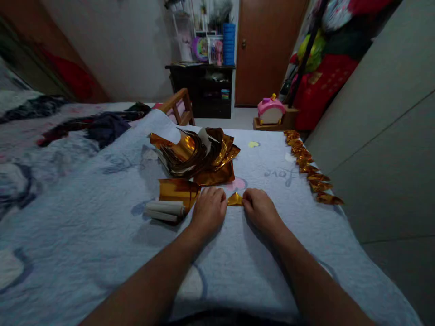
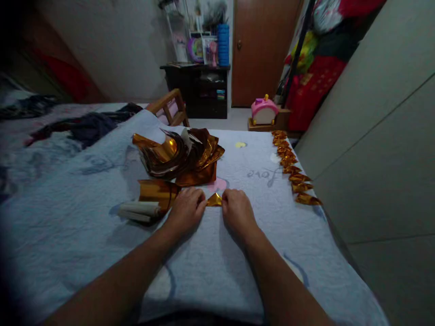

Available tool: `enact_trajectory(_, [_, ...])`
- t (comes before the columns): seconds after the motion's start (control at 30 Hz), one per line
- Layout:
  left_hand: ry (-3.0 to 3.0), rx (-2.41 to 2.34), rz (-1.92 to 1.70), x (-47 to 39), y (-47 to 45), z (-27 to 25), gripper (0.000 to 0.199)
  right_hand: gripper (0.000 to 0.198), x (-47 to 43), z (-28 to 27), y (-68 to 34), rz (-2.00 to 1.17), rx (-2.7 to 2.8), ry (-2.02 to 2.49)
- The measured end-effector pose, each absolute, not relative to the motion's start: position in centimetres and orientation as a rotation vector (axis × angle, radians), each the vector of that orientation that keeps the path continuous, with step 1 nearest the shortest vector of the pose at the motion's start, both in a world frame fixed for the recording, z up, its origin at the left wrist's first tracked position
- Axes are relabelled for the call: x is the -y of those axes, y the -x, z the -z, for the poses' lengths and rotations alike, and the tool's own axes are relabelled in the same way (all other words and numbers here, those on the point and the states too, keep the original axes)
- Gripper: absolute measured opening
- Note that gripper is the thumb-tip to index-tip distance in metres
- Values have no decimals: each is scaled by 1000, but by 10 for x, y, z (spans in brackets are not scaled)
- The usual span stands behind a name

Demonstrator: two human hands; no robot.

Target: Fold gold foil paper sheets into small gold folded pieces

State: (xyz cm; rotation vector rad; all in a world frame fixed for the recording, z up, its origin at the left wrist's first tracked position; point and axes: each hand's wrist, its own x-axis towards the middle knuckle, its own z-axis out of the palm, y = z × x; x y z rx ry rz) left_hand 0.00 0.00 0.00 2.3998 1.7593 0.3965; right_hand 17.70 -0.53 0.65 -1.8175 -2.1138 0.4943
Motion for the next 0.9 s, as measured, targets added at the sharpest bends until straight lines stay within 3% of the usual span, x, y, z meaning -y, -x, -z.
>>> enact_trajectory(0.67, [-2168,-1626,-496,-2,1,-6,9,18,6,5,-180,-467,2060,1685])
enact_trajectory(0.9, [-2090,-1395,-665,-2,3,-7,12,9,8,2,-182,-543,2048,1543])
